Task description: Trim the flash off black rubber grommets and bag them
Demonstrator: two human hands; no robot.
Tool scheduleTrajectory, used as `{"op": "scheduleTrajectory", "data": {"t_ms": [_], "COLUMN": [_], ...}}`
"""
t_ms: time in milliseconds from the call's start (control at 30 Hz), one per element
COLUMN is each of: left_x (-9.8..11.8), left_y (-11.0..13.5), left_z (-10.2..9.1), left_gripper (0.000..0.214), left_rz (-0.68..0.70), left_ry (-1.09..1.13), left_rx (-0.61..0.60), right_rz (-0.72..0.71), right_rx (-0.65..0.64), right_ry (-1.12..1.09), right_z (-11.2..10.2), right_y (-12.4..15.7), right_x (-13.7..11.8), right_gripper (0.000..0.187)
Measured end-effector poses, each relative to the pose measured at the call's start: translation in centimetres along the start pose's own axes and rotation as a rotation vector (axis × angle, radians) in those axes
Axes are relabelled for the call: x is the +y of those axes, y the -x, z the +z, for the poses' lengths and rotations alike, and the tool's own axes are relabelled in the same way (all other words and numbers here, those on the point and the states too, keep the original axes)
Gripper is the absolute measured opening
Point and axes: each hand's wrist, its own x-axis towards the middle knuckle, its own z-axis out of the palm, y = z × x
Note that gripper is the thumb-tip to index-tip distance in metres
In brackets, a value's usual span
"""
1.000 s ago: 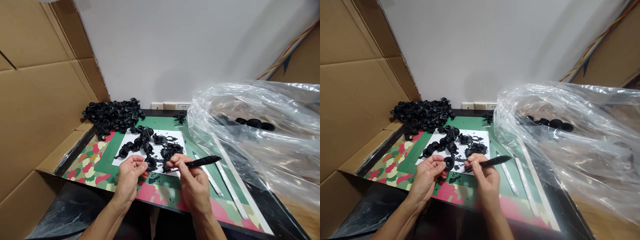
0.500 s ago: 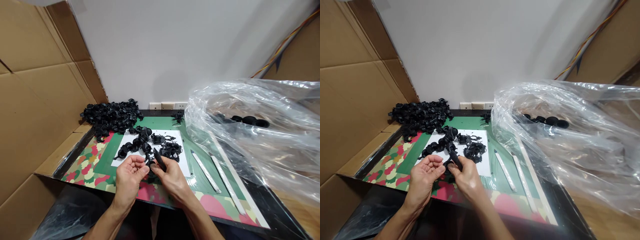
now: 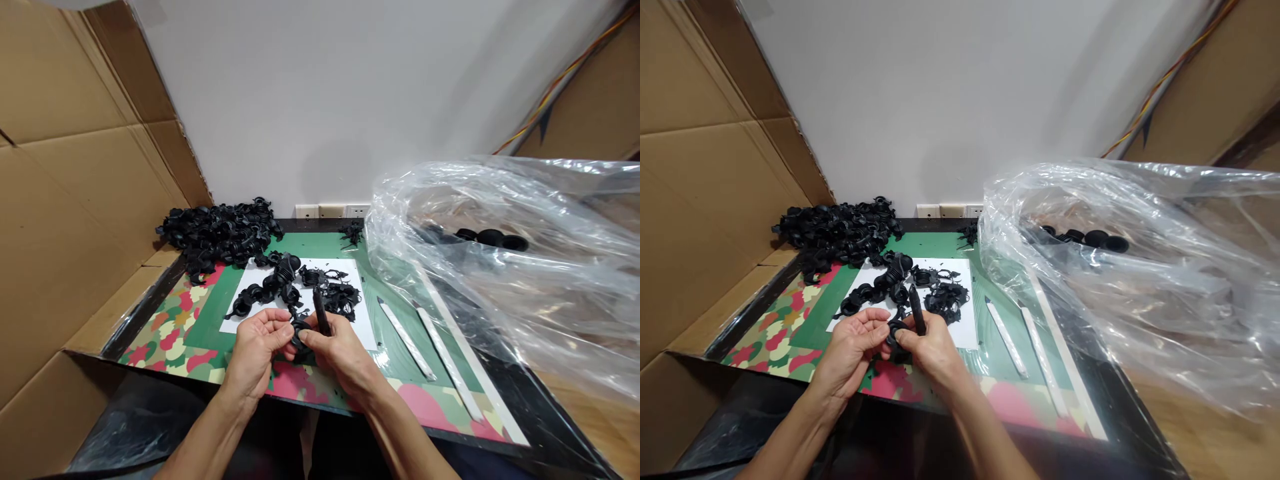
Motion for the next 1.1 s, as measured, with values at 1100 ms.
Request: {"op": "scheduleTrajectory", "data": {"t_ms": [1100], "left_x": [-0.5], "left_y": [-1.2], "left_z": [-1.1], "left_gripper": [0.046], "left_rz": [-0.05], "left_ry": [0.02], "left_rx": [-0.003], "right_rz": [-0.132], "right_rx": [0.142], "right_ry": [0.08], "right_z": [-0.7], "right_y": [-0.6], "right_x": [0.1], "right_gripper": [0.03]}}
